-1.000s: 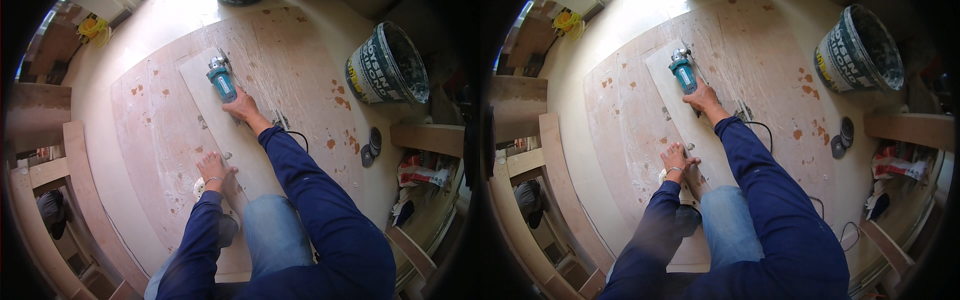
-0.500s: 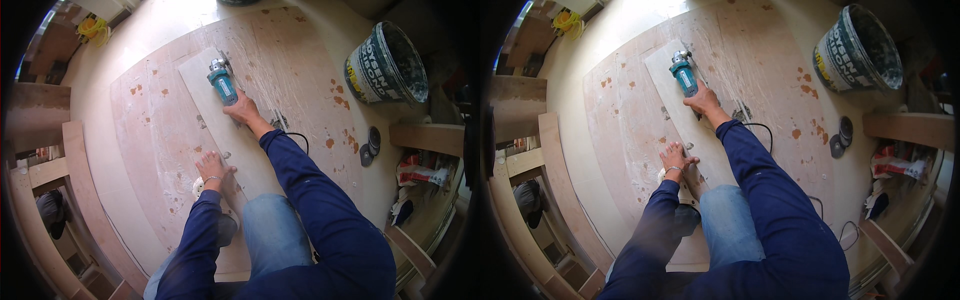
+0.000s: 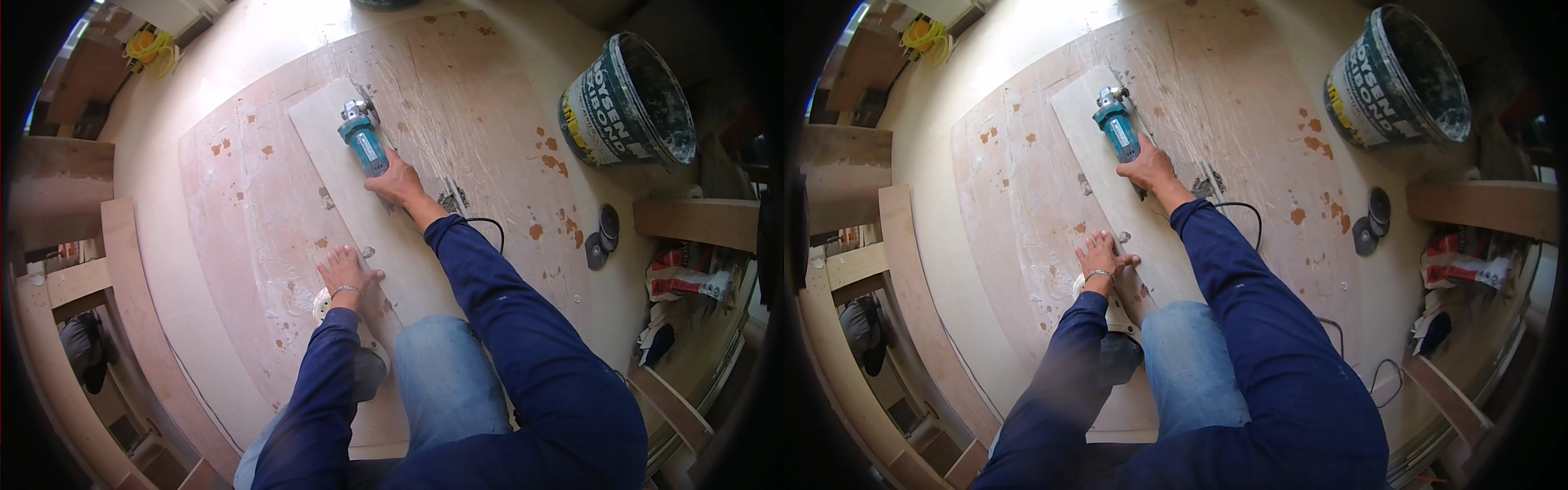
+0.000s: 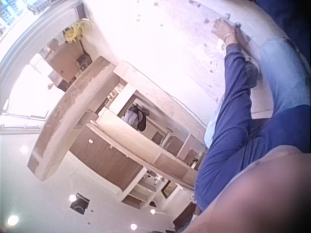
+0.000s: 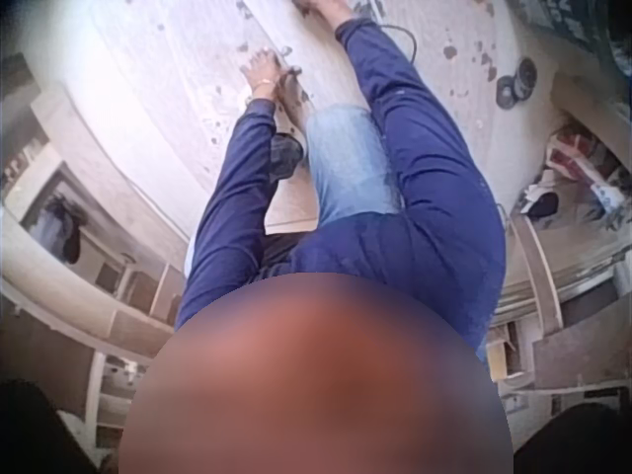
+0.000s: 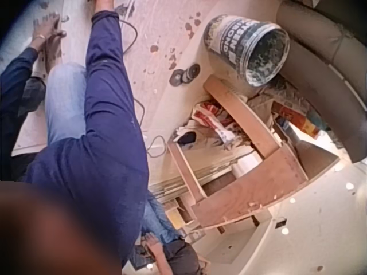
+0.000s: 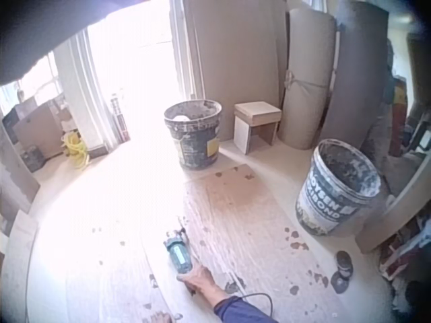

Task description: The person uses an angle grinder to cut a rectangular tile on the floor, then moves to a bathroom area to apply adhesive and install the tile on a wall. The person spreads adhesive with a trowel, positions the tile, and taps it into place.

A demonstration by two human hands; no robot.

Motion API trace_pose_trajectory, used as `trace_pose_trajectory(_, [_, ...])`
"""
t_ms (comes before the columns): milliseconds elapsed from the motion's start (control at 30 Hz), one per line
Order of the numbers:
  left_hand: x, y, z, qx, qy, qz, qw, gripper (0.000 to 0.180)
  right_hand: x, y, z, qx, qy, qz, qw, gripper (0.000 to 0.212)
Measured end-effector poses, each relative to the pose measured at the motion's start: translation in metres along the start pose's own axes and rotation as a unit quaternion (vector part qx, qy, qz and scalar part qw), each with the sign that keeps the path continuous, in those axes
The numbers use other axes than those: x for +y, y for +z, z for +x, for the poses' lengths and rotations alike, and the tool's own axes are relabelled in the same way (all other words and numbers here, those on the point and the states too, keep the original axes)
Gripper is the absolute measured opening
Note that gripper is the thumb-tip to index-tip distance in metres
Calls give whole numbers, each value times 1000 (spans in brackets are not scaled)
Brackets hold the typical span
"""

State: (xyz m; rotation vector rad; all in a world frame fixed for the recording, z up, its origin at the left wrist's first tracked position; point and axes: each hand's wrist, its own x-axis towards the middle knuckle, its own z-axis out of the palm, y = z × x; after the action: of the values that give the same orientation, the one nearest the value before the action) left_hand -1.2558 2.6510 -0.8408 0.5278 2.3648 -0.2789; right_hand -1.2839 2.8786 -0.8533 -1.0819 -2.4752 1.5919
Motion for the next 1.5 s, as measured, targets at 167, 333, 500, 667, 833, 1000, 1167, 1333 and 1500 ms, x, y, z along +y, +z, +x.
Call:
trace_pose_trajectory(167, [-5, 7, 8, 1, 4, 7, 1000, 123, -1, 0, -4, 10, -7, 3, 1000, 90])
trace_pose_trajectory(333, [0, 1, 2, -2, -1, -4, 1000, 112, 2, -1, -10, 18, -15, 8, 1000, 84])
trace_pose_trajectory(500, [0, 0, 0, -3, 1, -2, 1000, 112, 5, -3, -16, 13, -11, 10, 1000, 83])
trace_pose_trajectory(667, [-5, 8, 7, 0, 6, 1, 1000, 123, 7, -1, -22, 26, -15, 10, 1000, 82])
trace_pose_trajectory(833, [-7, 12, 10, 1, 3, 3, 1000, 122, 6, 0, -27, 20, 0, 12, 1000, 80])
trace_pose_trajectory(1000, [-6, 10, 8, -3, 1, 1, 1000, 122, 10, 3, -31, 31, -6, 18, 999, 78])
trace_pose_trajectory(1167, [-2, 4, 4, -2, 3, -7, 1000, 111, 15, 3, -32, 11, 10, 18, 1000, 89])
trace_pose_trajectory(1333, [-1, 3, 4, -4, 2, -2, 1000, 111, 16, 4, -38, 31, 0, 23, 999, 81])
trace_pose_trajectory(1500, [-9, 13, 12, 3, 1, 11, 1000, 122, 13, 0, -42, 1, 14, 24, 1000, 90])
